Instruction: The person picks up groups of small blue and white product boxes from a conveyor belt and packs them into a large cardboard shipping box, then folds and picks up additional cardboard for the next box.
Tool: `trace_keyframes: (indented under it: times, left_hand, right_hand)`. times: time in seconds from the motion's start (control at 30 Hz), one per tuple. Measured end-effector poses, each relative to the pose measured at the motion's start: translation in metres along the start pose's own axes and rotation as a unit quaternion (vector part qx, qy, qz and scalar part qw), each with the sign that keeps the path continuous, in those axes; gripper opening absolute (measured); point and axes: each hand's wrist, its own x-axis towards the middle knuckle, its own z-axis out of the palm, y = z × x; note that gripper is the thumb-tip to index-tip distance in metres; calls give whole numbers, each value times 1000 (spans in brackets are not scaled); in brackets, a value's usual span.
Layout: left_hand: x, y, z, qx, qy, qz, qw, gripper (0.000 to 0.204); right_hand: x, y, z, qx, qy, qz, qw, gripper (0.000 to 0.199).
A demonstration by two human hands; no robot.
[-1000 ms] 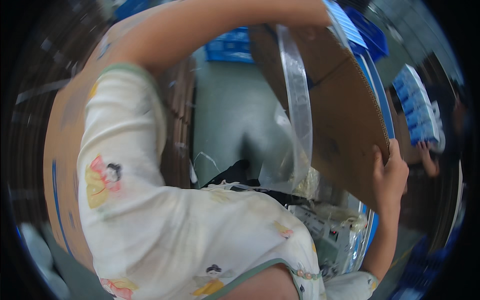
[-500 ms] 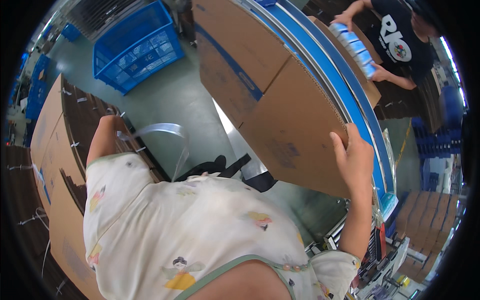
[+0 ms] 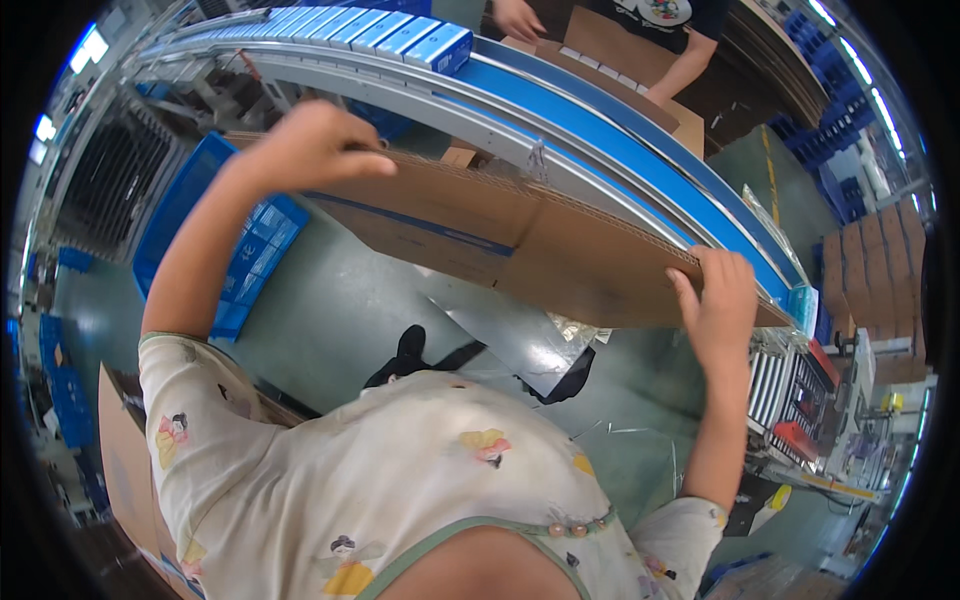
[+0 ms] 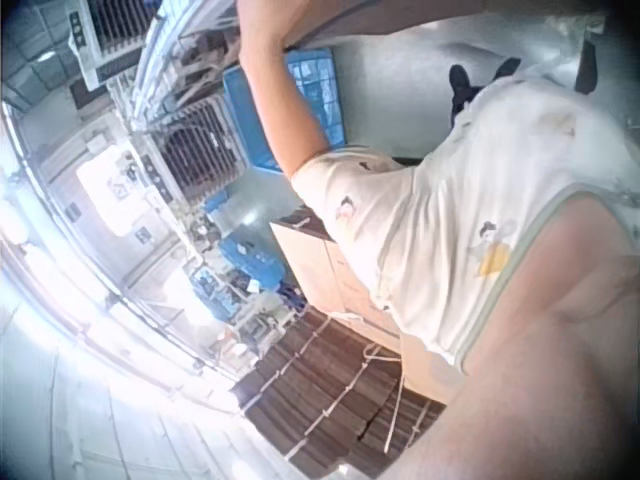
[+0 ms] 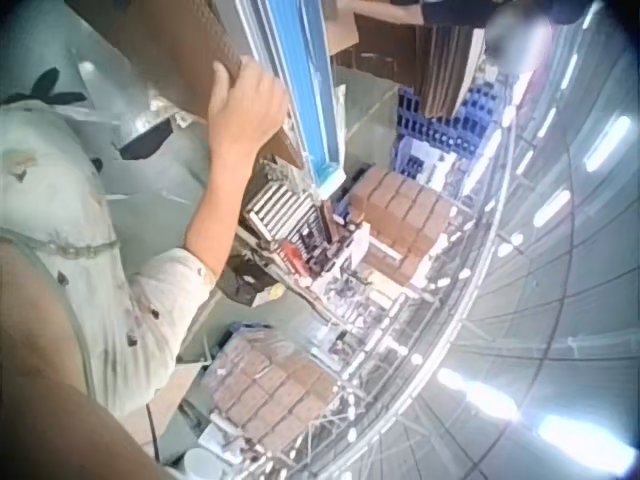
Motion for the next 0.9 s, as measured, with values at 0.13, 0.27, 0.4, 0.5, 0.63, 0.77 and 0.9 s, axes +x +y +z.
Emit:
trace_keyframes:
  times: [0.13, 0.27, 0.4, 0.5, 0.63, 0.77, 0.9]
  left_hand:
    - [29, 3, 13, 17, -24, 45, 999, 43]
    - [46, -37, 9, -48, -73, -18, 996, 63]
    - [64, -23, 6, 23, -85, -13, 996, 68]
    - [72, -27, -3, 83, -111, 82, 987, 65]
    - [71, -43, -40, 62, -92, 122, 986, 41]
    - [66, -29, -89, -238, -75, -2, 968, 37]
    - [54, -88, -6, -160, -20, -34, 986, 39]
  right_hand:
    - [4, -37, 24, -81, 39, 81, 993, 58]
    - [-12, -72, 28, -75, 40, 63, 994, 67]
    - [-44, -86, 17, -33, 74, 58, 995, 52]
    - [-54, -94, 17, 74, 137, 105, 982, 42]
    - [-35, -90, -1, 249, 238, 76, 936, 33]
    - [-45, -37, -38, 576, 276, -116, 761, 33]
    - [16, -62, 19, 490, 122, -151, 850, 23]
